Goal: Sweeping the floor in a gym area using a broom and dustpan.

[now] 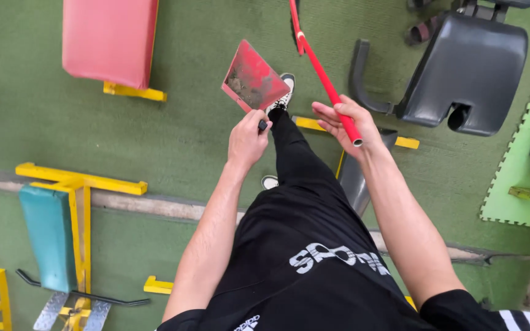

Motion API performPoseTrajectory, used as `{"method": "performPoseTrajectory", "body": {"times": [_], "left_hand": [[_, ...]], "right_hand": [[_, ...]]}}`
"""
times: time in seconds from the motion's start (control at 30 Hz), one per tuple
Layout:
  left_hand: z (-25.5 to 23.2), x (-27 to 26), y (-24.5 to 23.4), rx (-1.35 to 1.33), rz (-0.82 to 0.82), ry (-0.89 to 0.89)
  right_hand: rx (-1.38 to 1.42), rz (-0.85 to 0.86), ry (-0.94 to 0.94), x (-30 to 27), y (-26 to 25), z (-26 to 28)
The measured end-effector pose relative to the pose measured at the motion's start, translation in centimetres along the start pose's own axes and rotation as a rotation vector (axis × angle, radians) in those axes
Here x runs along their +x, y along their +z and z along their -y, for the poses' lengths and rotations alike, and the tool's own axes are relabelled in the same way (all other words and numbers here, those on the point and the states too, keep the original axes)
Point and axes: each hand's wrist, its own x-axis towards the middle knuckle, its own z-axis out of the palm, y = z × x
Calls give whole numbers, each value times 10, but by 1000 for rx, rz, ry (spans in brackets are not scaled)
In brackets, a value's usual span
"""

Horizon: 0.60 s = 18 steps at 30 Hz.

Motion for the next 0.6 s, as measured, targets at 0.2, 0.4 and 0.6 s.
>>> {"method": "performPoseTrajectory", "body": {"times": [0.2, 0.4, 0.6], "left_hand": [[-14, 144, 3, -18, 154, 50], [-37, 278, 8, -38, 252, 40], [-63, 396, 20, -44, 325, 50]], "right_hand": [[337, 101, 183, 93, -4, 77], [299, 68, 381, 190, -22, 148], [332, -23, 402, 238, -19, 216]]}}
